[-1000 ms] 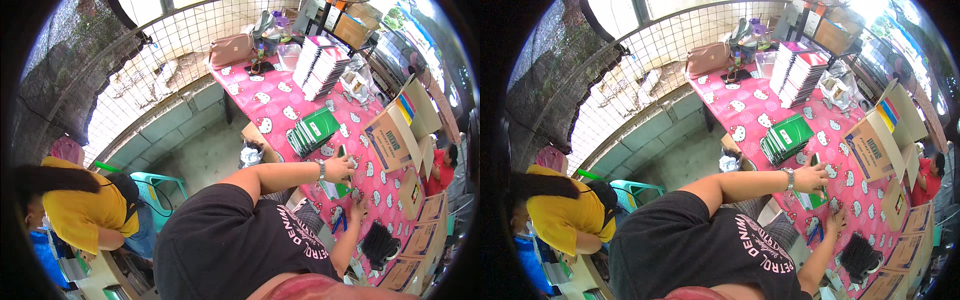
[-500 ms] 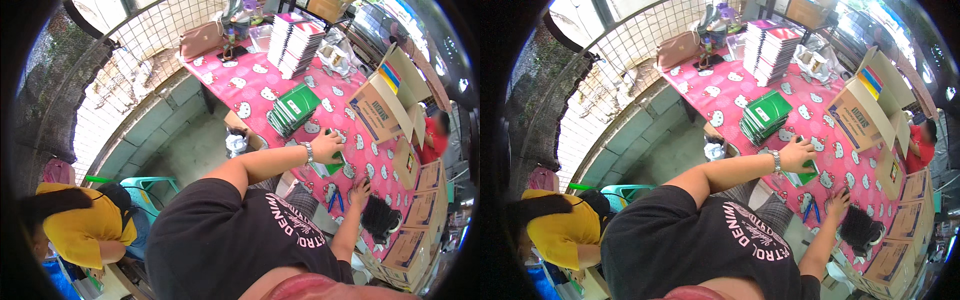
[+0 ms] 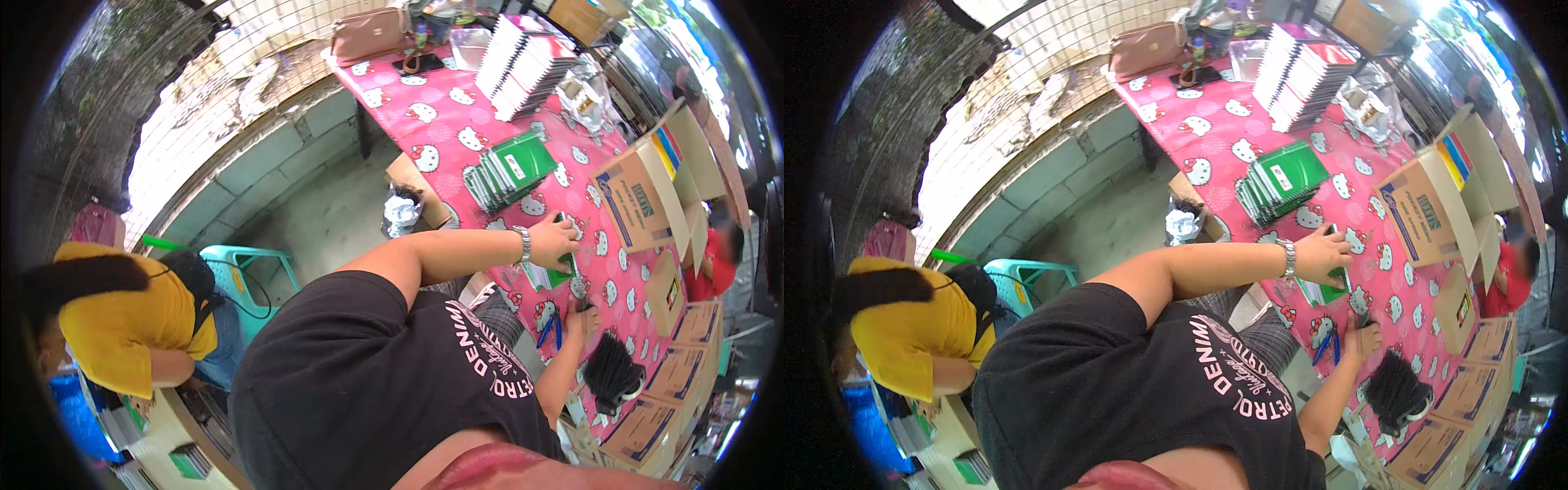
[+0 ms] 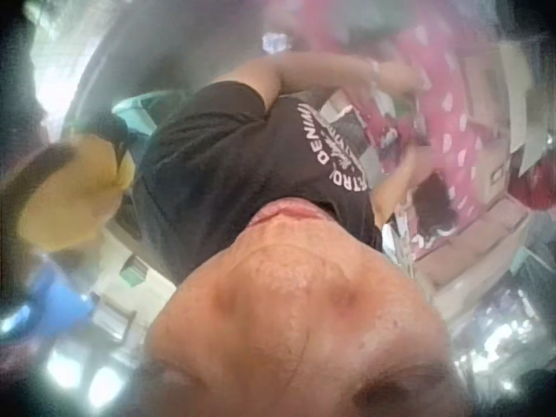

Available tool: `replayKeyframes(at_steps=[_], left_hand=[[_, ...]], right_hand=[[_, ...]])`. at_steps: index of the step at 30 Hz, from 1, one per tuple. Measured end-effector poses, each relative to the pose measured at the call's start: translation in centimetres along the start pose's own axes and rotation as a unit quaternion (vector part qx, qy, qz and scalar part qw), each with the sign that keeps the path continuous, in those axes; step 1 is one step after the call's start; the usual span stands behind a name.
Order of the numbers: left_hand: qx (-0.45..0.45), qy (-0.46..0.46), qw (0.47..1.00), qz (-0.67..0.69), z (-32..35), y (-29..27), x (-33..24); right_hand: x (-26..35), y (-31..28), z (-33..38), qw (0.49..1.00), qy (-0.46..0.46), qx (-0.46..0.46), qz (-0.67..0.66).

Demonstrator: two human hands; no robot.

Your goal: The person binds green notebooks by hand, inserting a metal spiral through the punched holes and using pliers to secure the ends.

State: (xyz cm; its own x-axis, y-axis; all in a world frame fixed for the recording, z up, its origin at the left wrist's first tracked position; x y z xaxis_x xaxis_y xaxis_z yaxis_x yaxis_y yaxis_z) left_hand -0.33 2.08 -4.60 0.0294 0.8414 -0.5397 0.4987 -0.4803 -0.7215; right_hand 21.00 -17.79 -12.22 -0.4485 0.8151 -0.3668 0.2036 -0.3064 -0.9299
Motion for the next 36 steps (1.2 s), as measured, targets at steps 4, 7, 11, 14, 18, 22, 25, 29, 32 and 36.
replayKeyframes(at_steps=[4, 7, 11, 14, 18, 22, 25, 29, 32, 36], left_hand=[[0.006, 0.002, 1.000, -0.008, -0.3, -0.2, 0.1], [-0.011, 0.024, 1.000, -0.013, -0.4, 0.0, -0.2], [-0.017, 0.026, 0.999, -0.020, -0.2, -0.6, 0.0], [0.001, 0.005, 1.000, 0.001, 0.1, -1.0, 0.5], [0.006, 0.042, 0.999, -0.004, -0.7, -0.8, -0.7], [0.029, 0.025, 0.999, 0.005, -0.9, -0.8, -0.6], [0.029, 0.024, 0.999, 0.015, -0.7, -0.7, -0.3], [0.032, 0.036, 0.999, 0.010, -1.2, -1.2, -0.7], [0.049, 0.029, 0.998, 0.010, -0.9, -1.5, -0.5], [0.072, 0.016, 0.997, 0.021, -1.4, -1.9, -0.9]], right_hand=[[-0.9, 3.0, -0.3, 0.999, -0.020, -0.004, -0.042], [-3.9, 5.6, -3.0, 0.980, -0.151, 0.000, -0.128], [-2.0, -0.4, -3.8, 0.781, -0.166, 0.111, -0.592], [2.9, -12.9, 3.1, 0.454, -0.318, 0.224, -0.801], [2.7, -9.7, 0.7, 0.671, -0.261, 0.244, -0.650], [3.3, -11.7, 1.8, 0.545, -0.332, 0.242, -0.731], [4.0, -11.5, 1.0, 0.663, -0.299, 0.244, -0.642], [3.7, -9.4, -0.3, 0.672, -0.270, 0.210, -0.657], [3.8, -11.1, 0.4, 0.552, -0.314, 0.255, -0.729], [3.7, -10.6, 0.6, 0.694, -0.244, 0.211, -0.644]])
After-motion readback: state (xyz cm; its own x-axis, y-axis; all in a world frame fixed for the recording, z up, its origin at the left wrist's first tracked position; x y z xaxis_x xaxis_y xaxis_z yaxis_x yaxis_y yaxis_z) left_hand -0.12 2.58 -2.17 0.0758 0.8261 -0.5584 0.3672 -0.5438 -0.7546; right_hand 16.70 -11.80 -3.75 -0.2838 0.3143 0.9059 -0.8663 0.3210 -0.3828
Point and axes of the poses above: each hand's wrist, its own z-axis away from the middle knuckle, its own y-axis out of the palm, x = y × z, the point moved 3 cm from there along -z, towards the middle knuckle, and after that the axes turned 13 degrees about z, right-handed, at the moved point
